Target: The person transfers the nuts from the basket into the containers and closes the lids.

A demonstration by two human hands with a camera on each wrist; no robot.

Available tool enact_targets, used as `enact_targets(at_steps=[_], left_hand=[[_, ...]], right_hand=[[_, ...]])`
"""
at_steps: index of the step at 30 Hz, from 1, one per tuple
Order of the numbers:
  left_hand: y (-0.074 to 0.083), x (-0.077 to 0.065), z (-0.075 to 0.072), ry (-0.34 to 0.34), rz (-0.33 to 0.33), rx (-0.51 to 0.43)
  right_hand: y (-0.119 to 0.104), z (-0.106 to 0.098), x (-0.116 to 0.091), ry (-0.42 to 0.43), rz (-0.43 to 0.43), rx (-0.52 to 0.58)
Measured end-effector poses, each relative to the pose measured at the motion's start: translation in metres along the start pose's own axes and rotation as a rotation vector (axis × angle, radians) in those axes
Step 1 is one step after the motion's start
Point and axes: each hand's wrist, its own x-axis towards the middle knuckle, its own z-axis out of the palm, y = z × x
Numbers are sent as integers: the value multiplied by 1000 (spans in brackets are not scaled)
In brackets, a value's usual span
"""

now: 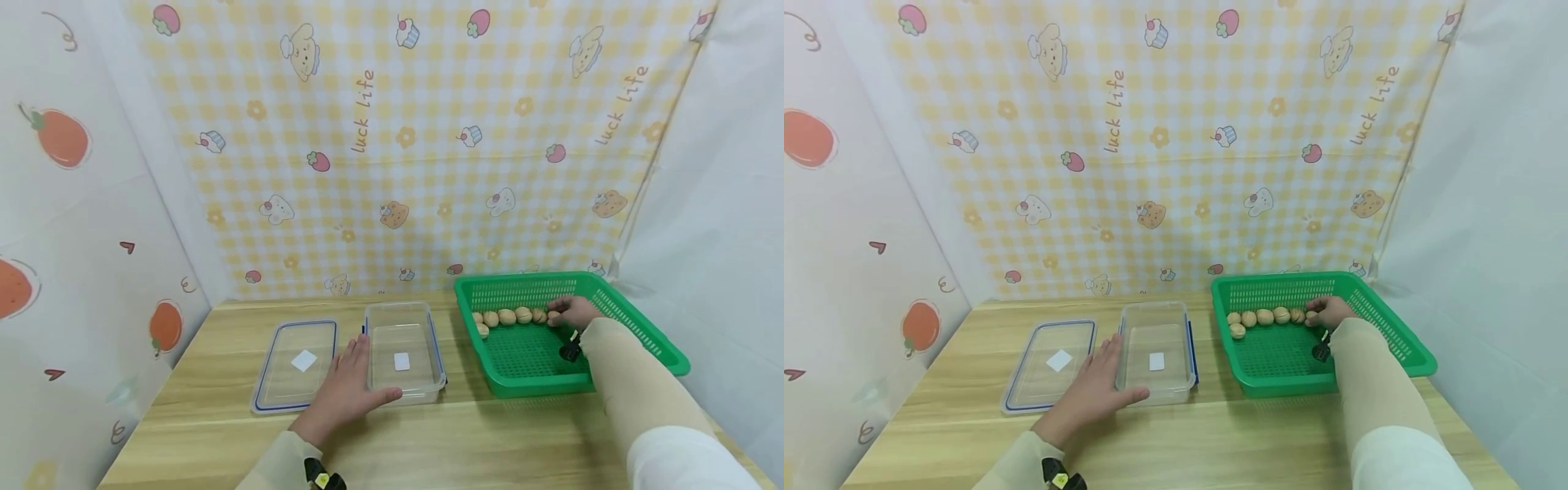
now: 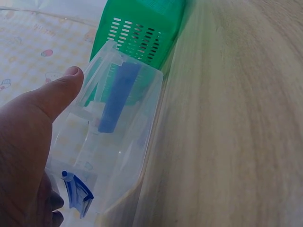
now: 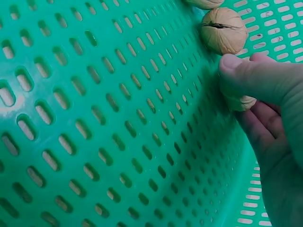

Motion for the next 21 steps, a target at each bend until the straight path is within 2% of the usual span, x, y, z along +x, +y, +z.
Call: enact_targets(at_steps=[11, 17, 21], left_hand=[[3, 1, 4, 3, 14, -7], [-2, 3, 7, 20, 1, 20], [-5, 4, 8, 30, -8, 22]], right_hand=[[5, -7, -5, 14, -5, -23], [-21, -7, -12, 53, -39, -63], [-39, -3, -18, 57, -62, 23]])
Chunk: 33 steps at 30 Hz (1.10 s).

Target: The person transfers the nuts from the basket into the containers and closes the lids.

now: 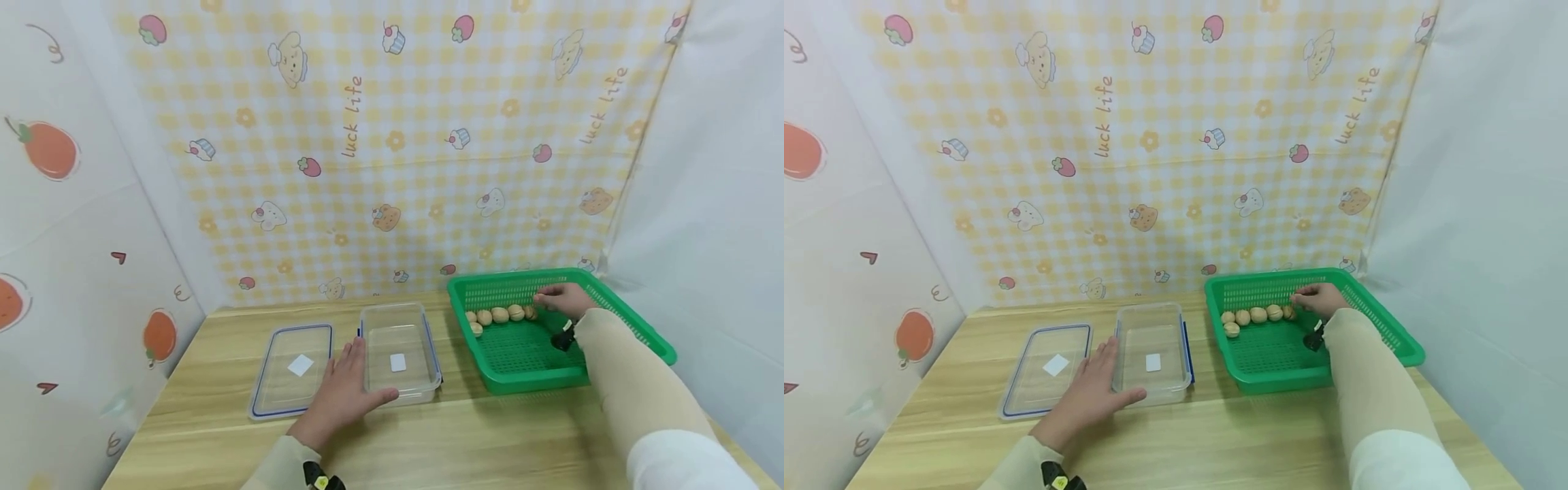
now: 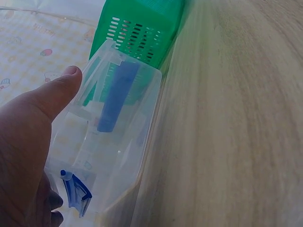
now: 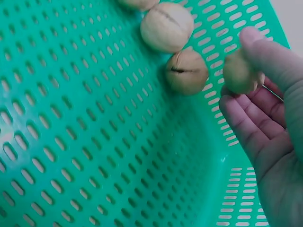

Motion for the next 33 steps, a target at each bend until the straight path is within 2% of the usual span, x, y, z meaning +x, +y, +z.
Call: enact_targets(at_steps=[6, 16, 22, 25, 29, 33], left_hand=[[-2, -1, 1, -1, -7, 1], [0, -2, 0, -5, -18, -9], [-1, -2, 0, -6, -24, -6], [-1, -2, 0, -1, -21, -11], [0, -2, 0, 5, -16, -16], [1, -3, 0, 14, -12, -14]], right_hand=[[-5, 0, 4, 31, -32, 106], [-38, 6, -2, 71, -9, 129], [-50, 12, 0, 95, -52, 144], [-64, 13, -5, 105, -75, 144], [-73, 19, -1, 103, -104, 170], [-78, 29, 8, 108, -94, 182]])
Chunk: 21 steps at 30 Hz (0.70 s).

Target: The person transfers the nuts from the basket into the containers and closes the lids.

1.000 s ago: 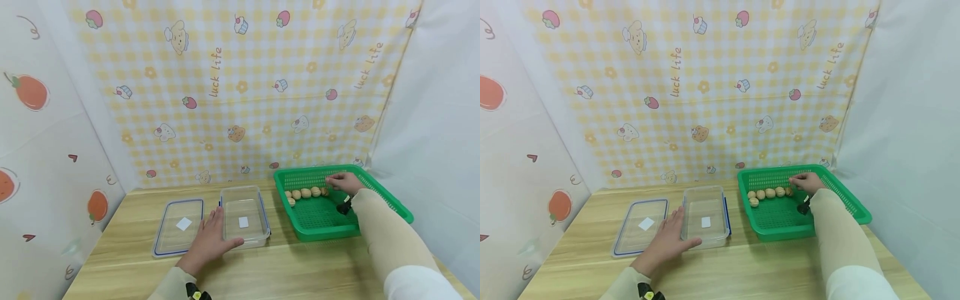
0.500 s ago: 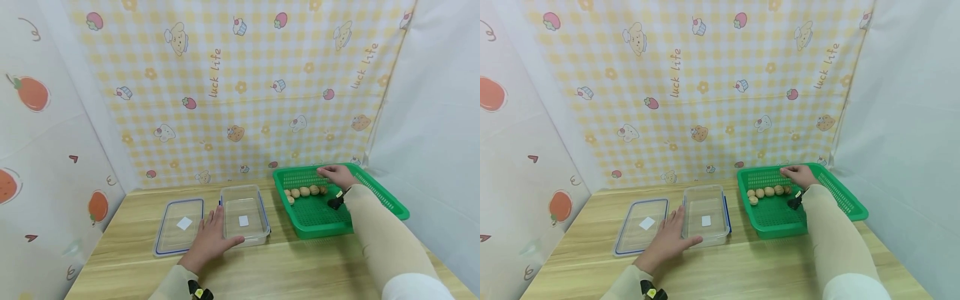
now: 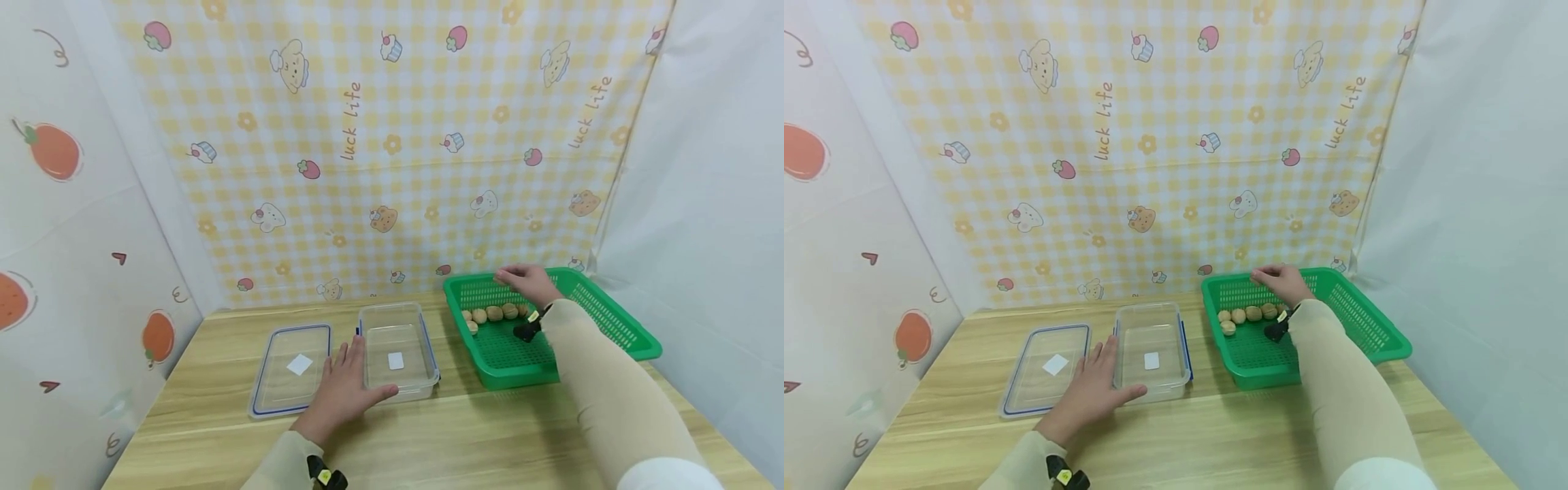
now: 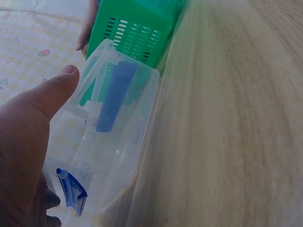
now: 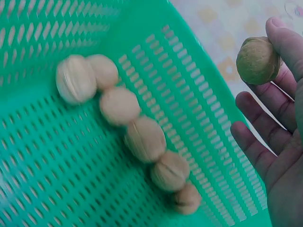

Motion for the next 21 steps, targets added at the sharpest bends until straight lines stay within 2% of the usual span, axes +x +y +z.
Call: enact_targets(at_steps=[6, 10, 21], left_hand=[[0, 0, 0, 5, 3, 5], [-1, 2, 1, 3, 0, 21], [1, 0, 0, 14, 12, 20]], right_hand=[[-23, 25, 7, -1, 15, 53], [-34, 41, 13, -12, -6, 85], [-67, 72, 20, -26, -68, 53]])
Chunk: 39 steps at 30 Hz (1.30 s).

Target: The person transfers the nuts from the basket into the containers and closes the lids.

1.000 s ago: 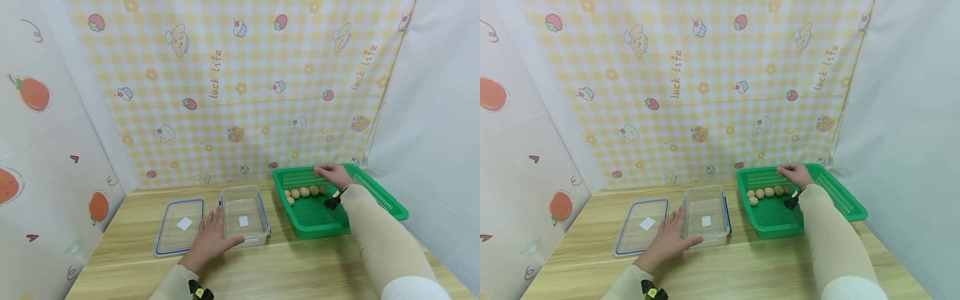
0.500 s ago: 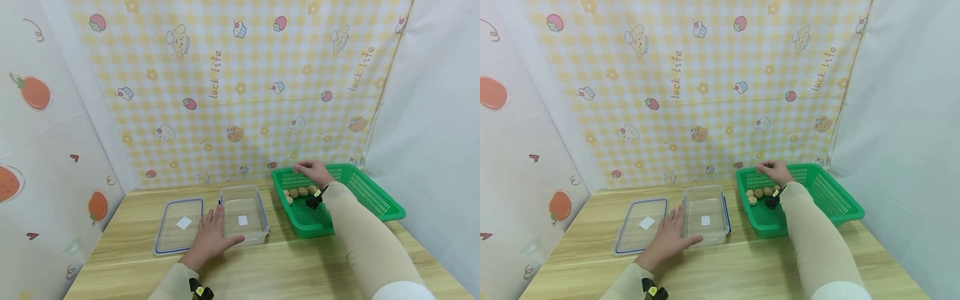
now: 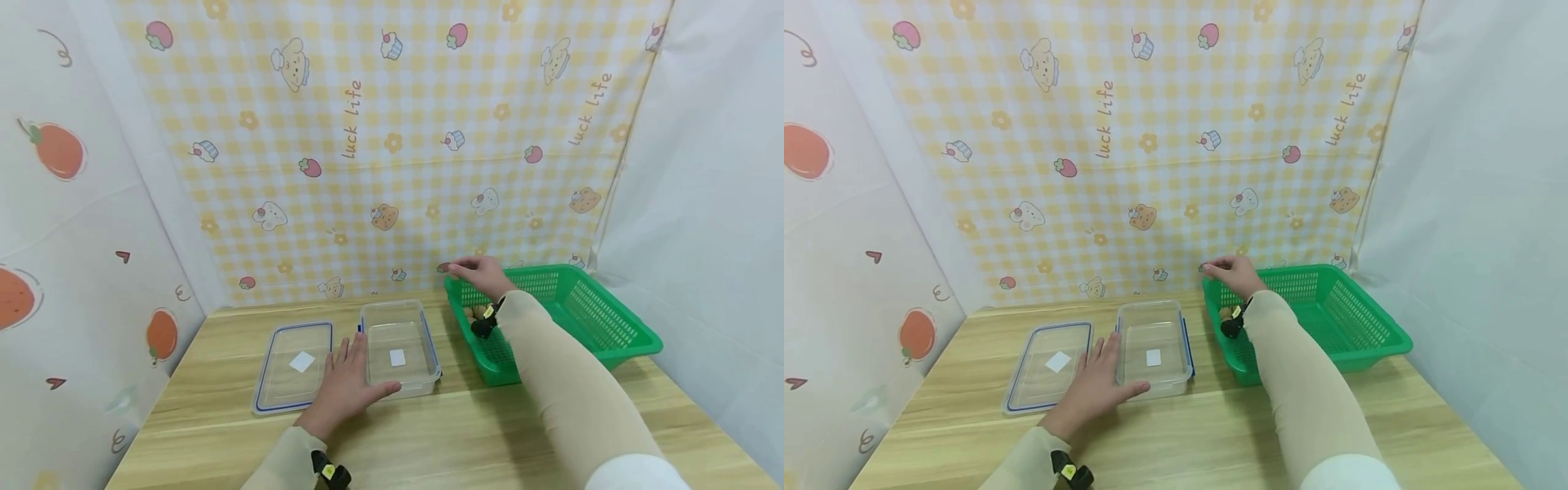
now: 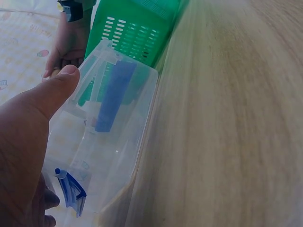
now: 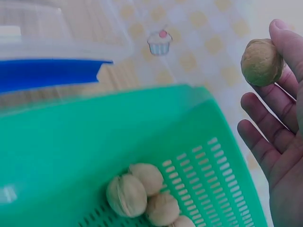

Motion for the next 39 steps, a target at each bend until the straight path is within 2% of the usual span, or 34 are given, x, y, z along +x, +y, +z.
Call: enact_targets(at_steps=[9, 23, 28, 34, 39], left_hand=[[1, -1, -1, 13, 14, -13], [0, 2, 1, 11, 4, 31], [0, 3, 0, 12, 4, 41], [-1, 4, -1, 9, 5, 34], [-4, 3, -9, -31, 32, 45]], right_hand=[[-14, 32, 14, 16, -35, 36], [-35, 87, 22, -30, -11, 110], [-33, 106, 24, -47, -20, 148], [-31, 125, 23, -54, -38, 121], [-24, 138, 22, -76, -36, 127]])
